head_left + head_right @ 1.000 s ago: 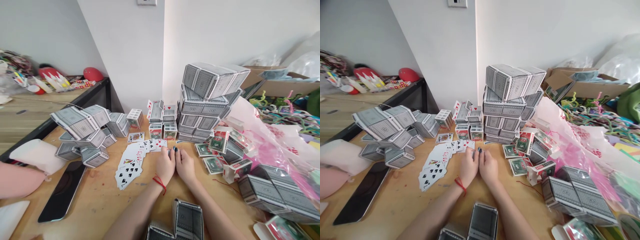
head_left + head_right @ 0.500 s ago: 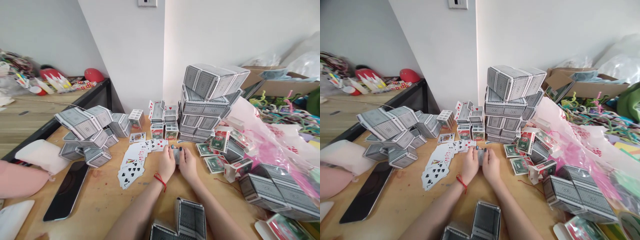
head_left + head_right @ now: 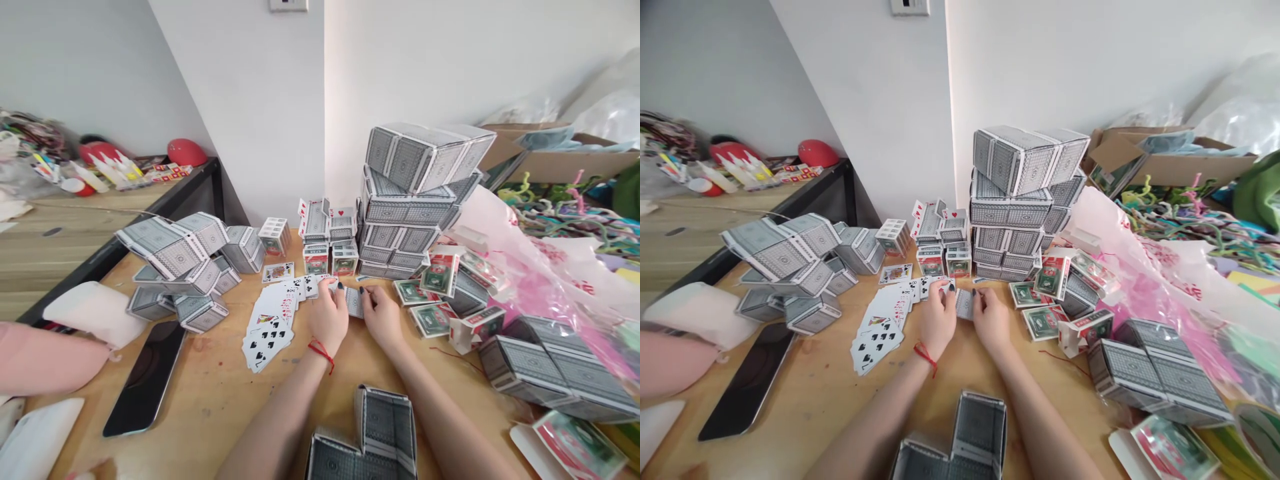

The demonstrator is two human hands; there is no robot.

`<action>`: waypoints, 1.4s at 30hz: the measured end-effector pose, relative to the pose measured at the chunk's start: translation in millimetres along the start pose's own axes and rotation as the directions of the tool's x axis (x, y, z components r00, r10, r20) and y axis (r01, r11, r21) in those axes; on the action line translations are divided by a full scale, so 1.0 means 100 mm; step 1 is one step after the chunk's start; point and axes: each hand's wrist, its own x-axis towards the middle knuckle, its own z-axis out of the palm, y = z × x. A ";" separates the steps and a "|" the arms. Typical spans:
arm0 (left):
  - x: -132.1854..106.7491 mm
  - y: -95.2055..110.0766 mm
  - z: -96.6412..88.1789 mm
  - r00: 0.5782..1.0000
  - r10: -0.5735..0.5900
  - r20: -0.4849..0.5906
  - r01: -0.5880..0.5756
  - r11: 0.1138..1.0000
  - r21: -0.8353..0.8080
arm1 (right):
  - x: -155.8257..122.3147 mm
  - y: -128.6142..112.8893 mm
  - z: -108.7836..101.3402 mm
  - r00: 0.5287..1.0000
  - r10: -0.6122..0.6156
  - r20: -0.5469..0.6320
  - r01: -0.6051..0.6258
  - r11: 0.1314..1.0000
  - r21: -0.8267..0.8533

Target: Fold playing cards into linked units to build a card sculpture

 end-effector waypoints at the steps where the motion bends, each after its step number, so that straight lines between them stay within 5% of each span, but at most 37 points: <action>1: 0.00 0.01 -0.02 0.999 0.030 -0.039 -0.028 0.998 0.057 | 0.00 0.01 0.00 1.000 0.002 -0.001 -0.002 1.000 0.000; 5: -0.02 0.00 -0.03 0.974 0.143 -0.175 -0.088 0.953 0.289 | 0.01 0.03 0.01 1.000 0.004 0.017 -0.004 1.000 0.003; 10: -0.04 -0.10 0.08 0.988 0.090 -0.128 -0.035 0.923 0.384 | 0.01 0.03 0.03 0.999 -0.030 -0.029 0.031 0.999 0.011; 16: -0.09 -0.09 0.10 0.978 0.208 -0.023 -0.188 0.921 0.342 | 0.00 0.03 0.04 0.986 -0.123 -0.116 0.117 0.992 -0.055; 22: -0.09 -0.05 0.13 0.922 0.388 -0.020 -0.375 0.903 0.208 | 0.03 0.07 0.05 0.974 -0.153 -0.169 0.140 0.986 -0.088; 35: -0.13 0.12 0.11 0.872 0.476 -0.111 -0.465 0.878 0.111 | 0.05 0.09 0.04 0.987 -0.057 -0.148 0.071 0.993 0.091; 38: -0.10 0.20 0.01 0.885 0.459 -0.083 -0.450 0.887 0.104 | 0.05 0.11 0.04 0.988 -0.003 -0.155 0.030 0.985 0.172; 42: -0.08 0.08 -0.35 0.893 0.445 0.067 -0.448 0.865 0.228 | 0.06 0.14 0.06 0.988 0.001 -0.153 0.031 0.978 0.207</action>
